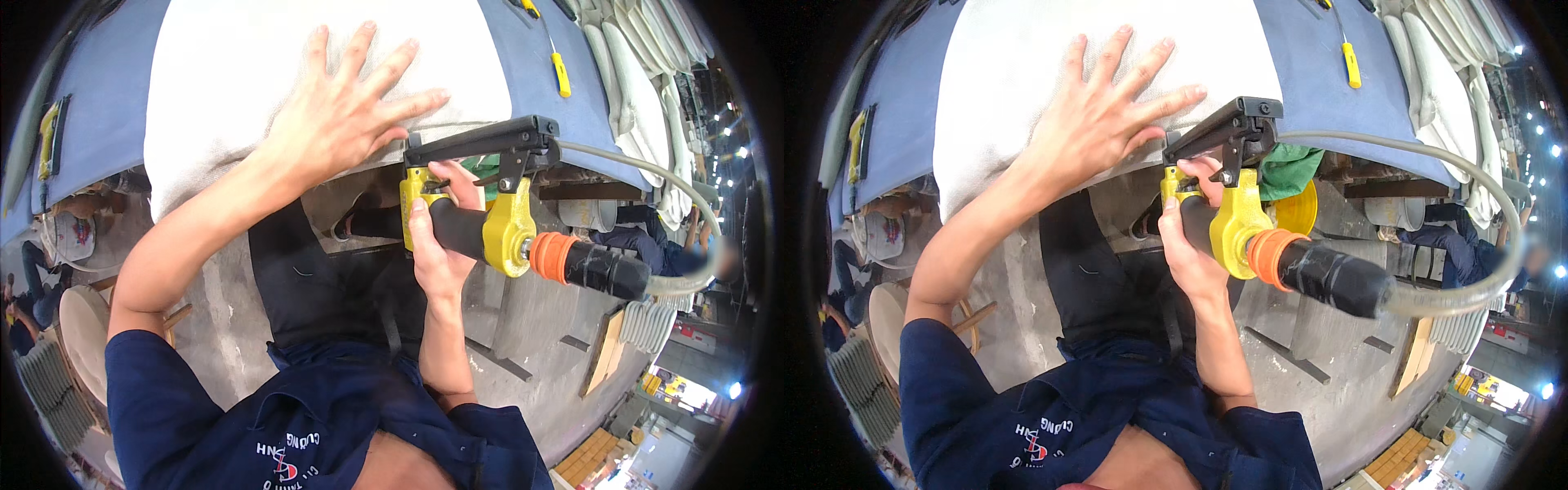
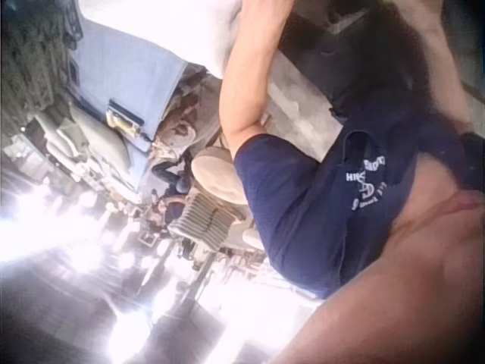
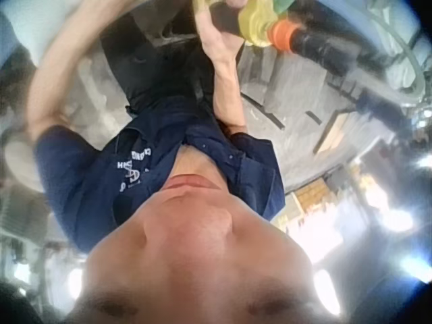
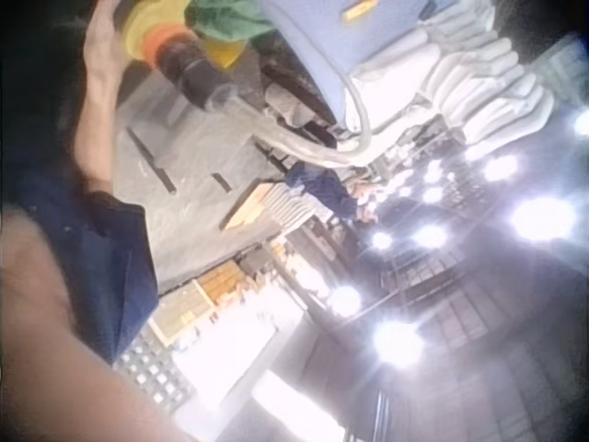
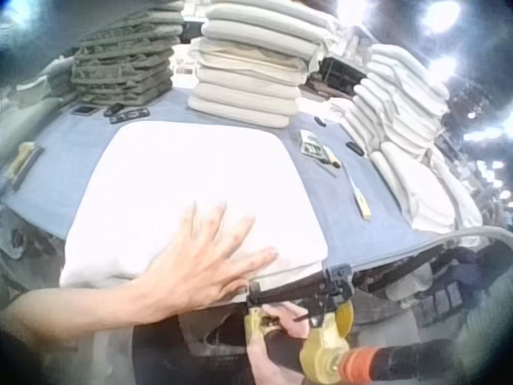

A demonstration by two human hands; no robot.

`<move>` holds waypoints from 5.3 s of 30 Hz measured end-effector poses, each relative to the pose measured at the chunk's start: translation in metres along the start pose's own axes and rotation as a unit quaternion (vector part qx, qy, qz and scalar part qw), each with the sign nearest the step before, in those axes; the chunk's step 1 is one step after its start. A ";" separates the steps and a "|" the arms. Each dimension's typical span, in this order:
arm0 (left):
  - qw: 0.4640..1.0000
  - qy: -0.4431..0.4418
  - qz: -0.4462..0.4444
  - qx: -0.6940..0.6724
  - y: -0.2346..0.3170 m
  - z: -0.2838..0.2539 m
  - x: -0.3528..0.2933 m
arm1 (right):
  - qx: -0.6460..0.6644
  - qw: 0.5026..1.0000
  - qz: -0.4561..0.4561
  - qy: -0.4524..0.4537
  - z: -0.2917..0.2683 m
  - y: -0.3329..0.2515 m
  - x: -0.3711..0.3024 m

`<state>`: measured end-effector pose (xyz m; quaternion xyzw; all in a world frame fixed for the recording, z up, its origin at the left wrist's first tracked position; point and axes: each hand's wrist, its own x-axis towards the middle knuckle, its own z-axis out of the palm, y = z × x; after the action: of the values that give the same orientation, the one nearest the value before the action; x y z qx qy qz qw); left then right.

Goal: The person covers a cushion with white fabric, trims excess material with a utility knife, and secures the fabric using a staple gun. They repeatedly smooth and adjust the fabric to ensure a tight fit while working at a table in a workshop.

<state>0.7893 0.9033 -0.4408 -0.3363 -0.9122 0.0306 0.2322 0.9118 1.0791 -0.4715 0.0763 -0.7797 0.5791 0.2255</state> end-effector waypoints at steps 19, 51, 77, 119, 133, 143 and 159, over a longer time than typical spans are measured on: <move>0.996 -0.042 0.073 0.043 -0.011 -0.035 0.002 | -0.050 0.997 0.044 -0.041 0.020 -0.023 0.006; 0.988 -0.023 0.081 0.127 -0.028 -0.012 -0.033 | -0.063 0.997 0.010 -0.049 0.033 -0.020 -0.004; 0.988 -0.125 -0.037 -0.078 -0.116 -0.007 0.022 | 0.083 0.993 0.074 -0.035 0.007 -0.046 -0.009; 0.974 -0.104 0.111 -0.166 -0.105 -0.051 -0.042 | 0.097 0.990 0.082 -0.054 0.055 -0.051 -0.023; 0.998 0.002 0.056 0.036 -0.069 -0.026 -0.079 | -0.017 0.996 0.015 -0.082 0.069 -0.049 -0.026; 0.983 0.021 0.087 0.159 -0.074 -0.026 -0.086 | -0.018 0.998 -0.010 -0.061 0.099 -0.046 -0.026; 0.998 -0.049 0.031 0.003 -0.077 -0.036 -0.073 | 0.100 0.994 -0.023 0.029 -0.035 -0.028 0.009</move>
<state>0.8077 0.7949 -0.4220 -0.3620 -0.9115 0.0569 0.1868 0.9239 1.1039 -0.4351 0.0998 -0.7089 0.6509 0.2525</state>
